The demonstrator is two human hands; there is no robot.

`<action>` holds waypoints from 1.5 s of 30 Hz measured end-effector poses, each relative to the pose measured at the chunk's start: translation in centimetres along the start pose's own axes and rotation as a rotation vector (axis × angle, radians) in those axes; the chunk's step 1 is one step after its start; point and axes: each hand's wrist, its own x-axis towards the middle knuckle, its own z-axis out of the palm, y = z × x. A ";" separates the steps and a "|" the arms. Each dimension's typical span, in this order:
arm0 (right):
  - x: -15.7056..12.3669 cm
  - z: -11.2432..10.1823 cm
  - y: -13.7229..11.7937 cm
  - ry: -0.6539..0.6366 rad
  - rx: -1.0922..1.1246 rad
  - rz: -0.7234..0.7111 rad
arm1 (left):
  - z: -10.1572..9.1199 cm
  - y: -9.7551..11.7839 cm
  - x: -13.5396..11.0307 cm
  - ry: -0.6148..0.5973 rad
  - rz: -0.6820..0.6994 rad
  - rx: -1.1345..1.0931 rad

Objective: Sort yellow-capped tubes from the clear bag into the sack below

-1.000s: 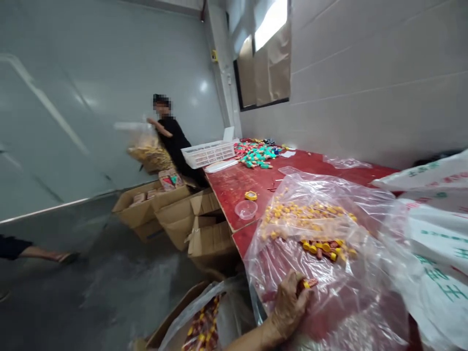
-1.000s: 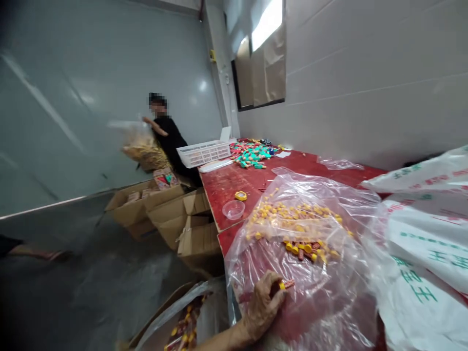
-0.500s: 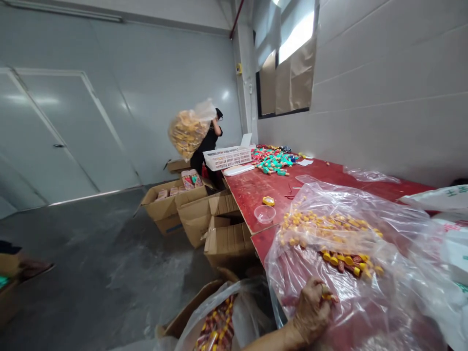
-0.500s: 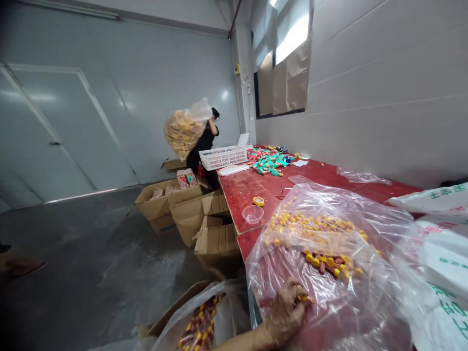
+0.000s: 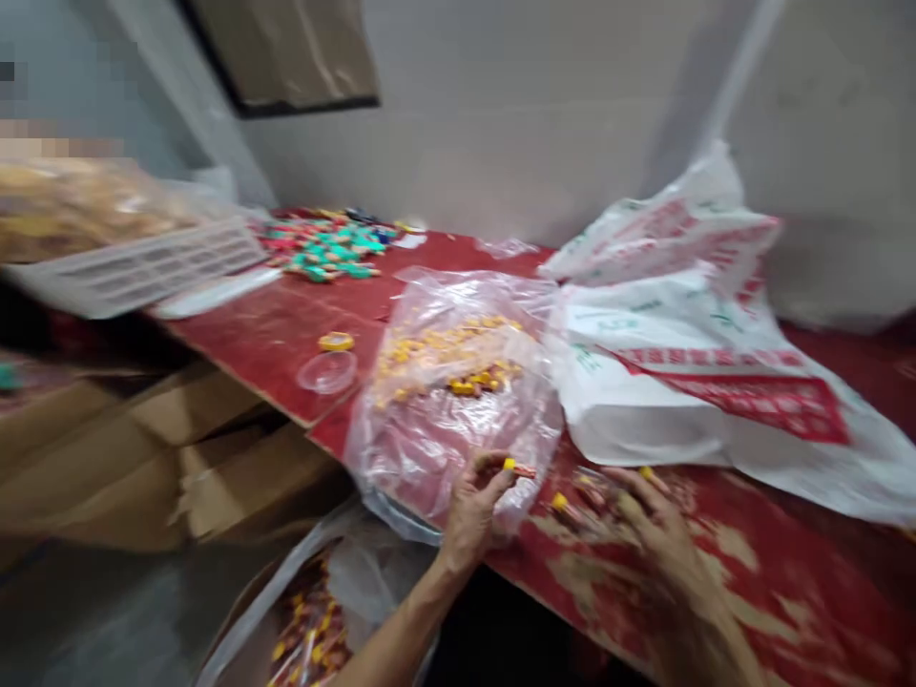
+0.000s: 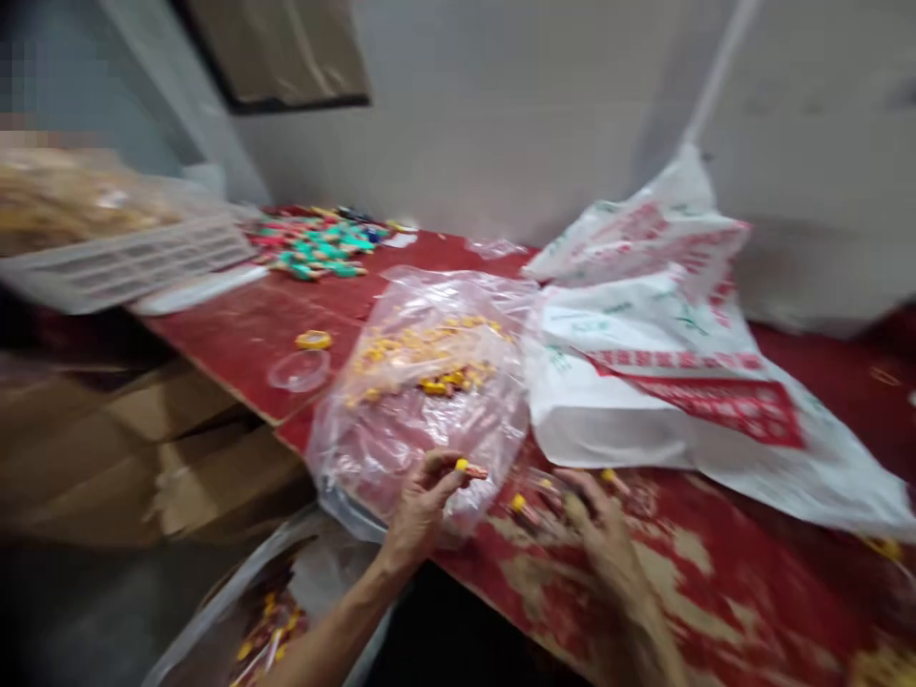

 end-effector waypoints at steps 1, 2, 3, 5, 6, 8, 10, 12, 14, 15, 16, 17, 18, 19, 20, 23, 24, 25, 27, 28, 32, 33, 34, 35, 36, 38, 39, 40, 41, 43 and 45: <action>-0.9 -0.5 0.3 -0.019 0.015 0.046 | 0.4 -0.4 -0.3 -0.017 -0.038 0.000; -1.4 -0.7 0.5 -0.052 0.042 0.077 | 0.8 -0.9 -0.6 -0.041 -0.072 -0.002; -1.7 -0.7 0.6 -0.091 0.074 0.090 | 1.1 -1.2 -1.0 -0.067 -0.102 -0.013; -1.8 -0.3 0.7 -0.143 0.121 0.076 | 1.8 -1.8 -1.7 -0.100 -0.141 -0.043; -1.8 -0.1 0.6 -0.159 0.133 0.062 | 2.1 -2.0 -2.0 -0.103 -0.150 -0.058; -2.0 0.3 0.6 -0.165 0.137 0.033 | 2.6 -2.2 -2.3 -0.089 -0.149 -0.067; -2.5 0.7 0.6 -0.153 0.101 0.017 | 2.8 -2.4 -2.6 -0.059 -0.139 -0.054; -3.1 1.1 0.7 -0.148 0.033 -0.001 | 2.9 -2.6 -2.8 -0.045 -0.145 -0.030; -3.6 1.7 0.9 -0.156 -0.033 -0.021 | 2.9 -2.9 -3.1 -0.044 -0.162 0.009; -3.9 2.1 1.0 -0.156 -0.053 -0.036 | 2.8 -3.0 -3.3 -0.052 -0.170 0.034; -4.1 2.5 1.2 -0.153 -0.061 -0.049 | 2.8 -3.1 -3.6 -0.060 -0.173 0.062; -4.3 2.8 1.4 -0.146 -0.060 -0.061 | 2.7 -3.2 -3.9 -0.069 -0.172 0.094; -4.5 3.2 1.6 -0.136 -0.050 -0.073 | 2.7 -3.3 -4.2 -0.085 -0.164 0.127; -4.7 3.5 1.8 -0.121 -0.039 -0.082 | 2.7 -3.4 -4.6 -0.108 -0.146 0.166; -4.9 3.9 2.0 -0.104 -0.029 -0.084 | 2.7 -3.5 -4.9 -0.129 -0.117 0.210; -5.6 4.8 2.0 -0.056 -0.007 -0.053 | 2.6 -3.5 -5.7 -0.172 -0.011 0.342; -5.8 5.2 2.0 -0.048 0.003 -0.029 | 2.5 -3.4 -5.8 -0.184 0.013 0.376; -6.0 5.5 1.9 -0.048 0.019 0.006 | 2.5 -3.4 -5.8 -0.201 0.027 0.404; -6.2 5.9 1.7 -0.057 0.088 0.111 | 2.3 -3.2 -5.6 -0.257 0.031 0.447; -6.3 5.9 1.7 -0.063 0.141 0.176 | 2.3 -3.1 -5.5 -0.294 0.030 0.463; -6.4 3.6 2.4 -0.071 0.254 0.353 | 2.1 -3.2 -4.9 -0.388 0.066 0.469; -6.5 2.2 2.7 -0.094 0.195 0.351 | 2.0 -3.3 -4.8 -0.381 0.081 0.472; -6.7 0.7 2.9 -0.124 0.093 0.331 | 1.9 -3.4 -4.8 -0.362 0.092 0.482; -6.8 -0.9 3.2 -0.183 -0.051 0.313 | 1.7 -3.6 -4.8 -0.340 0.099 0.497; -6.9 -2.4 3.6 -0.229 -0.234 0.298 | 1.6 -3.8 -4.8 -0.320 0.102 0.513; -7.1 -4.8 4.2 -0.325 -0.662 0.299 | 1.3 -4.2 -4.8 -0.288 0.112 0.537; -7.1 -5.4 4.4 -0.367 -0.853 0.302 | 1.2 -4.3 -4.8 -0.279 0.122 0.546; -7.0 -5.7 4.6 -0.406 -1.005 0.305 | 1.1 -4.5 -4.8 -0.274 0.133 0.552; -7.0 -5.7 4.7 -0.437 -1.108 0.303 | 1.0 -4.6 -4.8 -0.271 0.144 0.556; -7.0 -5.0 4.7 -0.483 -1.187 0.302 | 1.0 -4.8 -4.8 -0.269 0.152 0.562; -7.1 -4.3 4.7 -0.477 -1.187 0.284 | 0.9 -5.0 -4.8 -0.263 0.156 0.565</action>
